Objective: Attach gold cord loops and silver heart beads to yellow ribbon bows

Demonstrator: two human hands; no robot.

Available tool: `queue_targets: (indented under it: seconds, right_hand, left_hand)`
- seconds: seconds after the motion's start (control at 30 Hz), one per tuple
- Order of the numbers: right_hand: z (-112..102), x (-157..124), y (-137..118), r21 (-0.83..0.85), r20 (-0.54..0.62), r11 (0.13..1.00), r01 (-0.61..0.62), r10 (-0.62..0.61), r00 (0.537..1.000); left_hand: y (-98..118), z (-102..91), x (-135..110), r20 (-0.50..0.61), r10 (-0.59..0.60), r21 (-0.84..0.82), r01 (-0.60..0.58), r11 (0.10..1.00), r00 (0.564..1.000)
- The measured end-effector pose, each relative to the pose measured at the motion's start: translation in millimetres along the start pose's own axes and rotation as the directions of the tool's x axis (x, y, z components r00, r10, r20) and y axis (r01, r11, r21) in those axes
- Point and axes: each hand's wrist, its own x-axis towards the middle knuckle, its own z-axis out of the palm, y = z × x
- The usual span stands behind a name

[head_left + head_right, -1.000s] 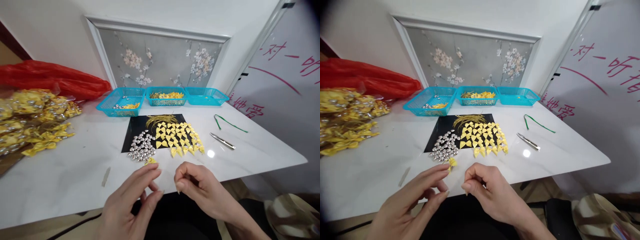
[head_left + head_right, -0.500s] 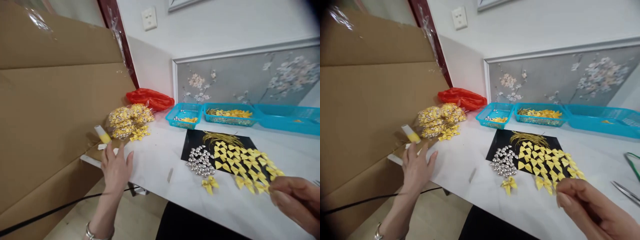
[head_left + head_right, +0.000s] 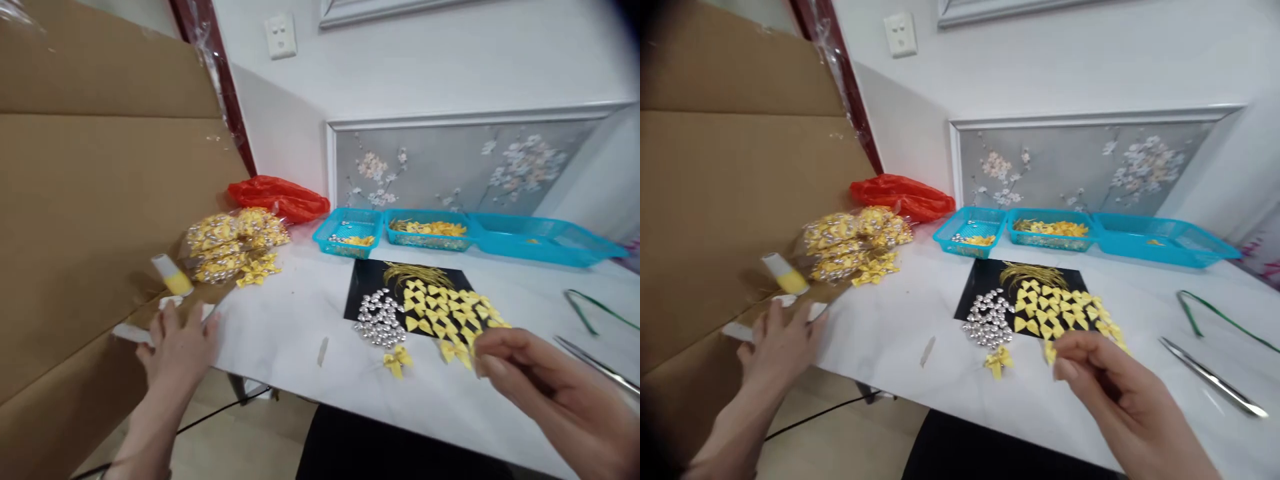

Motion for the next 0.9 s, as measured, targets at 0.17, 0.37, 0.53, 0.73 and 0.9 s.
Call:
queue_targets:
  seconds: [0.17, 0.37, 0.53, 0.73, 0.9]
  right_hand:
    - [-7.4, 7.5, -39.1, 0.248, 0.257, 0.969, 0.004, -0.07, 0.964]
    - [-14.8, 4.4, -60.5, 0.417, 0.378, 0.899, -0.133, -0.038, 0.925]
    - [-19.8, 2.6, -55.8, 0.435, 0.409, 0.884, -0.174, -0.021, 0.912]
    - [-14.4, 0.1, -46.6, 0.383, 0.373, 0.912, -0.144, -0.01, 0.928]
    - [-20.1, -6.2, -37.6, 0.13, 0.346, 0.991, -0.033, -0.014, 0.938]
  left_hand:
    - [78.2, -18.9, -36.6, -0.091, 0.234, -0.418, -0.25, 0.873, 0.968]
    - [163.5, -40.0, -114.9, 0.501, 0.67, -0.861, 0.39, 0.326, 0.547]
    - [185.9, -43.4, -123.0, 0.466, 0.704, -0.864, 0.447, 0.231, 0.536]
    - [195.1, -48.3, -120.5, 0.423, 0.736, -0.906, 0.245, 0.345, 0.529]
    - [183.4, -47.3, -132.1, 0.531, 0.656, -0.794, 0.585, 0.164, 0.537]
